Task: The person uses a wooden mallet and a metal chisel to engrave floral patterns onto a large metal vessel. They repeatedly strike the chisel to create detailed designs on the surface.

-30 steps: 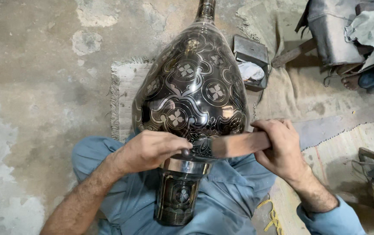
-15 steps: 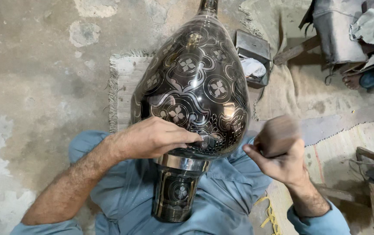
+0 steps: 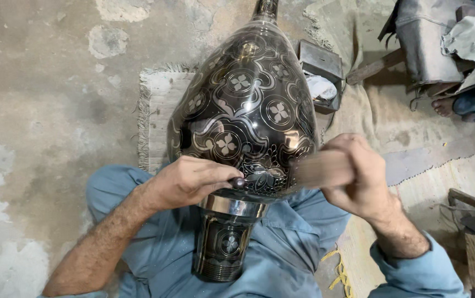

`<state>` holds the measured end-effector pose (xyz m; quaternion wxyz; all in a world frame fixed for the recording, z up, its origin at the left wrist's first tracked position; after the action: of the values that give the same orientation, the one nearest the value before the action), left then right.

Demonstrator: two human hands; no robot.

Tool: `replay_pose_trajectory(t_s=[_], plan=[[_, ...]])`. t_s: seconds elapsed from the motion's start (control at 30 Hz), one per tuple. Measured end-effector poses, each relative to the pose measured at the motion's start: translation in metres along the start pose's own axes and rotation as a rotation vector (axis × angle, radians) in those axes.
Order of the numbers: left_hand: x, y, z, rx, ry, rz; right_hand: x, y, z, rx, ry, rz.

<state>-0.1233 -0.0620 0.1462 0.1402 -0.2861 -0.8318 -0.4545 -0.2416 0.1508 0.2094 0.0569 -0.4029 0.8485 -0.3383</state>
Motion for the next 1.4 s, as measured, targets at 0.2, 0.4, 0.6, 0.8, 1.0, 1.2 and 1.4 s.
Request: replay_pose_trajectory(t_s=[0.2,0.4,0.6,0.8,1.0,1.2,1.4], plan=[[-0.021,-0.009,0.008,-0.042,0.158,-0.104,0.030,-0.031,-0.005,-0.183,-0.099,-0.225],[-0.047,-0.016,0.017,0.016,0.331,-0.225,0.047,-0.079,-0.004,-0.358,-0.222,-0.381],[-0.070,-0.027,0.035,-0.248,0.542,-0.444,0.064,-0.105,0.010,-0.511,-0.352,-0.439],[-0.075,-0.013,0.050,-0.395,0.876,-0.465,0.086,-0.094,0.043,-0.844,-0.507,-0.351],[-0.083,-0.009,0.064,-0.373,1.098,-0.497,0.106,-0.088,0.076,-0.933,-0.739,-0.259],[-0.093,-0.016,0.074,-0.388,1.133,-0.484,0.121,-0.161,0.090,-0.589,-0.558,-0.554],[-0.109,-0.024,0.081,-0.299,1.157,-0.676,0.113,-0.205,0.113,-0.673,-0.646,-0.723]])
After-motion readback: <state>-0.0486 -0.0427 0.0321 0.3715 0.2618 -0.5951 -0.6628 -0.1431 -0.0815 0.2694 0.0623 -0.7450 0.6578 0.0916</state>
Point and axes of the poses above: each hand's wrist, its own x-axis towards the middle knuckle, its own z-axis out of the palm, y = z × x, the point moved 9 cm from there along x, towards the middle knuckle, and after that the axes turned 7 degrees about x, right-handed, at the moved point
